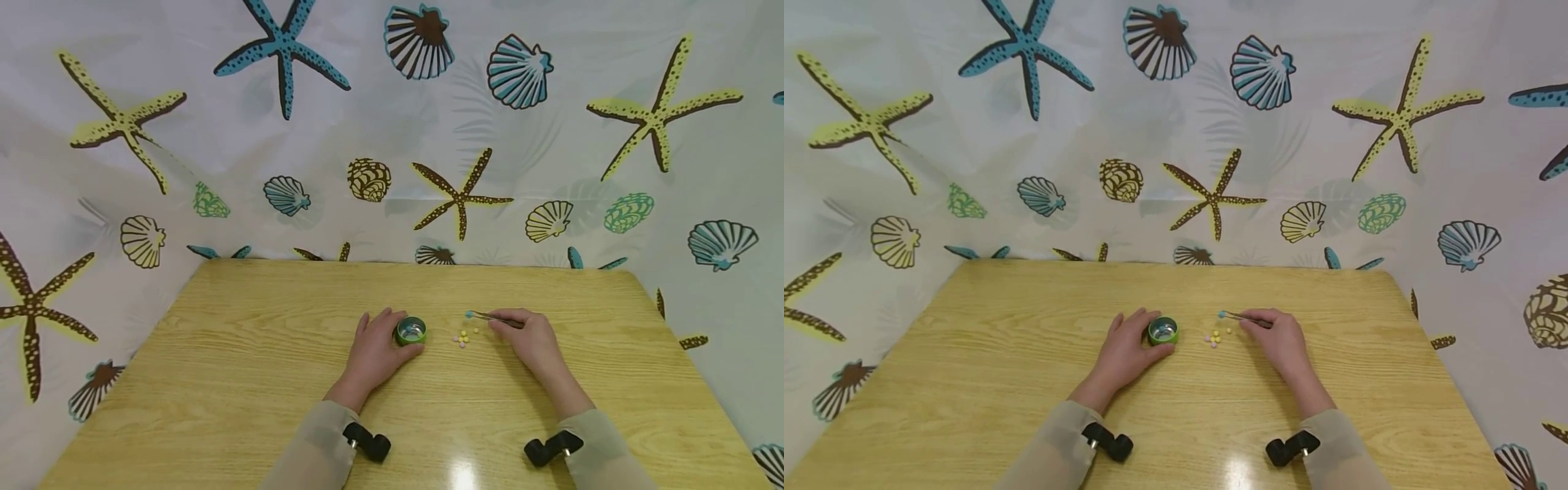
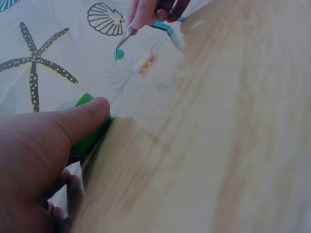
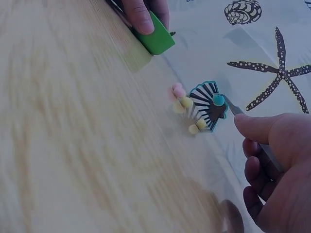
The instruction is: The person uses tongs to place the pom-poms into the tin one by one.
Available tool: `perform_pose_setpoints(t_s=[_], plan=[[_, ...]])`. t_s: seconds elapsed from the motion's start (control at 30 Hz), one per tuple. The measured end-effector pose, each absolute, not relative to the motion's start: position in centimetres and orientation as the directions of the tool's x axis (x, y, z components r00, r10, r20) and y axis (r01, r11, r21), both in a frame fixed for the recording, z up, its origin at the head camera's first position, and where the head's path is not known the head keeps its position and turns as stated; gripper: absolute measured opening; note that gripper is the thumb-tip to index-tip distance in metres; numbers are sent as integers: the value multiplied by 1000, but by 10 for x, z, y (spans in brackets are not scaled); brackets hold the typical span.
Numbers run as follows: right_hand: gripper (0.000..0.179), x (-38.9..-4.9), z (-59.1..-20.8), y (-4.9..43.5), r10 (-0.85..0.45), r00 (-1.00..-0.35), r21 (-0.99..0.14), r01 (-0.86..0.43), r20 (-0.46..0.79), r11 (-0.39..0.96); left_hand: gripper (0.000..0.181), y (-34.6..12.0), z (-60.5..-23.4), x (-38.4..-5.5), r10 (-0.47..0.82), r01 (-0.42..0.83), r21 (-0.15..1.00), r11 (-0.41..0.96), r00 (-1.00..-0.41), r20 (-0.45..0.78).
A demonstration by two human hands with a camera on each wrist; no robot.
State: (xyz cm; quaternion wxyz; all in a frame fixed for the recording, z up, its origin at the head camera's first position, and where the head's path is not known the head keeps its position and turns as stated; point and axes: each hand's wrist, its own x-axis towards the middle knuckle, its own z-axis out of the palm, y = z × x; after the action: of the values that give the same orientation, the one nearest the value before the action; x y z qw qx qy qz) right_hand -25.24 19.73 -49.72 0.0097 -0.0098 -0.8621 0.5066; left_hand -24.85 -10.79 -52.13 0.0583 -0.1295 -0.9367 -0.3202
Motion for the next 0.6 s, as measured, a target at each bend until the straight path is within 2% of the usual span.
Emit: perform_pose_setpoints(t_s=[0.6], plan=[[27,-249,-480,160,-47,-996,-884,-83,69,459,72,-108,-523,-251,207,273,582,766,-962,180]])
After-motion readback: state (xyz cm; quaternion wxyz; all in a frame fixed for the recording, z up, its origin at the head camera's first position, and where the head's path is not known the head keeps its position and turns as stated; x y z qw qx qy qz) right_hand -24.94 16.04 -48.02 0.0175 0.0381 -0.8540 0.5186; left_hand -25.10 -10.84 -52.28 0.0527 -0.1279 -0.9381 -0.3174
